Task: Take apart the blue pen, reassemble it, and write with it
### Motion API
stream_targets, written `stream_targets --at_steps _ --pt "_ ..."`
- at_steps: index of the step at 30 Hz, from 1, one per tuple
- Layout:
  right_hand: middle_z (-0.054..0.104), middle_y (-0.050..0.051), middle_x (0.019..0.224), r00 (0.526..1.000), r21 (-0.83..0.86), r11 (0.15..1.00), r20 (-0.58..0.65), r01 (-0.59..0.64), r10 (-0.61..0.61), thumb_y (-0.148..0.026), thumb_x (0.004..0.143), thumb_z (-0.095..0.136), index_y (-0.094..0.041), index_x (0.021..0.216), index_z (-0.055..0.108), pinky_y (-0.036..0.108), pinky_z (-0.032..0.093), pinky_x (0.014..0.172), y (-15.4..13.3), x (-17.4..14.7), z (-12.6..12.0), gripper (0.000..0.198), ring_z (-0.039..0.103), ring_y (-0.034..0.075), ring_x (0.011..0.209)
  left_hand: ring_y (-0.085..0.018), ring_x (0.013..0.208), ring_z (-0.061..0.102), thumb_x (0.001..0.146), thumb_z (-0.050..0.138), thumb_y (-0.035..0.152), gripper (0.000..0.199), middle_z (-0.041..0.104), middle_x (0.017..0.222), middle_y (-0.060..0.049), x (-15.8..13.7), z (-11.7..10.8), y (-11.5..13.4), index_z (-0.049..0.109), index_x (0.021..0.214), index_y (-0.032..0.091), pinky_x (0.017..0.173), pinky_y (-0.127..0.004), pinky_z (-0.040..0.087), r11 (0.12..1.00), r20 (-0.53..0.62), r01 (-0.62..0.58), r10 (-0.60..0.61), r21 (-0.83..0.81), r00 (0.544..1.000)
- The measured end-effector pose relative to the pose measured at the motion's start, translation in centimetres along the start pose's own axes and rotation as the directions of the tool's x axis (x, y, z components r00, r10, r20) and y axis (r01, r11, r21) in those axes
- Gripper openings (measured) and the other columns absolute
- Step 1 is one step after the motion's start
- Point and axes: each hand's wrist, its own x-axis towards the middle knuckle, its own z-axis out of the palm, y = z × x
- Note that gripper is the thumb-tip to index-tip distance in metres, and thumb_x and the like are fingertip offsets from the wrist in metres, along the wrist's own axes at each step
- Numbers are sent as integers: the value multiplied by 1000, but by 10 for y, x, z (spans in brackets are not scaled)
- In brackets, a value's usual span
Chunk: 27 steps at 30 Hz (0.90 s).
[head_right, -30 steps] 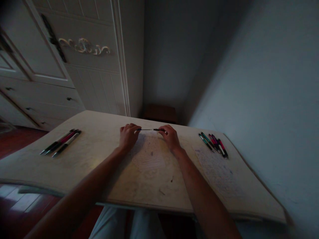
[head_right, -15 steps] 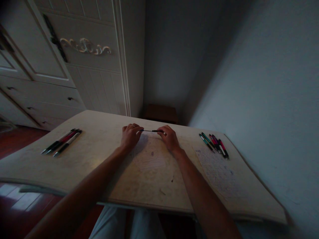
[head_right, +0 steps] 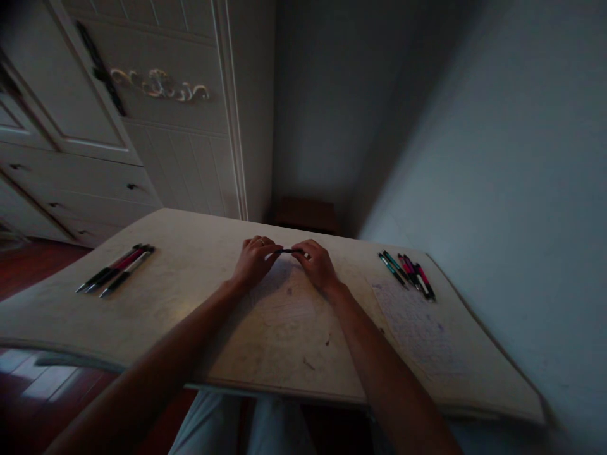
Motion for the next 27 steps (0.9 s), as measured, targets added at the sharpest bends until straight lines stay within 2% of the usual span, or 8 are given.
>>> stream_targets --at_steps 9,22,27 --pt "70 7 91 999 9 999 10 43 -43 -42 89 63 -22 92 73 36 51 79 5 0 1 23 64 21 87 -23 96 56 87 64 21 15 69 95 -5 0 2 -3 74 97 24 86 -38 36 1000 -32 -17 16 -11 999" --pt "69 8 90 1000 23 1000 7 8 -9 -45 88 62 -22 92 74 36 50 78 2 -1 1 26 64 22 85 -22 94 56 89 62 24 15 68 94 -5 -1 3 -4 73 98 24 85 -37 36 998 -64 -65 64 -23 996" --pt "70 8 85 999 49 998 10 -45 44 -47 87 63 -20 89 74 34 49 75 1 -1 1 29 63 20 79 -22 93 56 88 64 23 13 68 93 -5 0 1 -4 74 96 23 82 -37 37 995 -88 -94 92 -20 992"
